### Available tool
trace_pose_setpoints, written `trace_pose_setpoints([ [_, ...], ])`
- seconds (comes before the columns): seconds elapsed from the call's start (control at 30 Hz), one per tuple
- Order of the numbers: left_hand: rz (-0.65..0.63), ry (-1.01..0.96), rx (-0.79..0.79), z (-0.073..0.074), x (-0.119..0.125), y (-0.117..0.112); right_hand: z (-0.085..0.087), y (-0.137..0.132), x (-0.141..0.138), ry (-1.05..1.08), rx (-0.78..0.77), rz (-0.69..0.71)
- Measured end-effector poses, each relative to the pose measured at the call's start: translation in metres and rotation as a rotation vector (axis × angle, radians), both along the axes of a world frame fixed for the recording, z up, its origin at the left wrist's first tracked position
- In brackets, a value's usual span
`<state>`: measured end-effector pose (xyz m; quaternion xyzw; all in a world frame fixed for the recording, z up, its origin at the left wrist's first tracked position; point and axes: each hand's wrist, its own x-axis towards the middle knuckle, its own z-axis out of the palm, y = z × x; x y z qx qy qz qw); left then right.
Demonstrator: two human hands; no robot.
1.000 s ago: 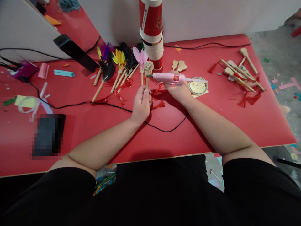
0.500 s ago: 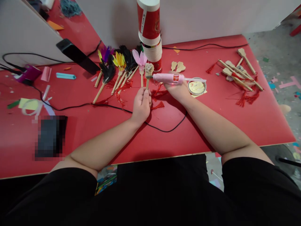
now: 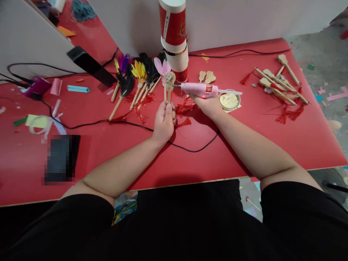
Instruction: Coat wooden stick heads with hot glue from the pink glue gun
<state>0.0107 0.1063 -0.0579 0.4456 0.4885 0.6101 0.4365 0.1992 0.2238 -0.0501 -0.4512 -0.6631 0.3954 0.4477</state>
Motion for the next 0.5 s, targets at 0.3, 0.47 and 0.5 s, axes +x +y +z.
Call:
trace_pose_setpoints([
  [0.3, 0.015, 0.017, -0.001, -0.0010, 0.0002, 0.0015, 0.0026, 0.0025, 0.0001, -0.116, 0.058, 0.024],
  [0.47, 0.012, -0.011, 0.017, -0.0002, 0.0002, 0.0015, 0.0037, 0.0043, 0.0007, -0.171, 0.067, 0.001],
  [0.5, 0.012, -0.013, 0.018, 0.0000, 0.0002, 0.0013, 0.0026, 0.0051, 0.0004, -0.171, 0.059, -0.008],
])
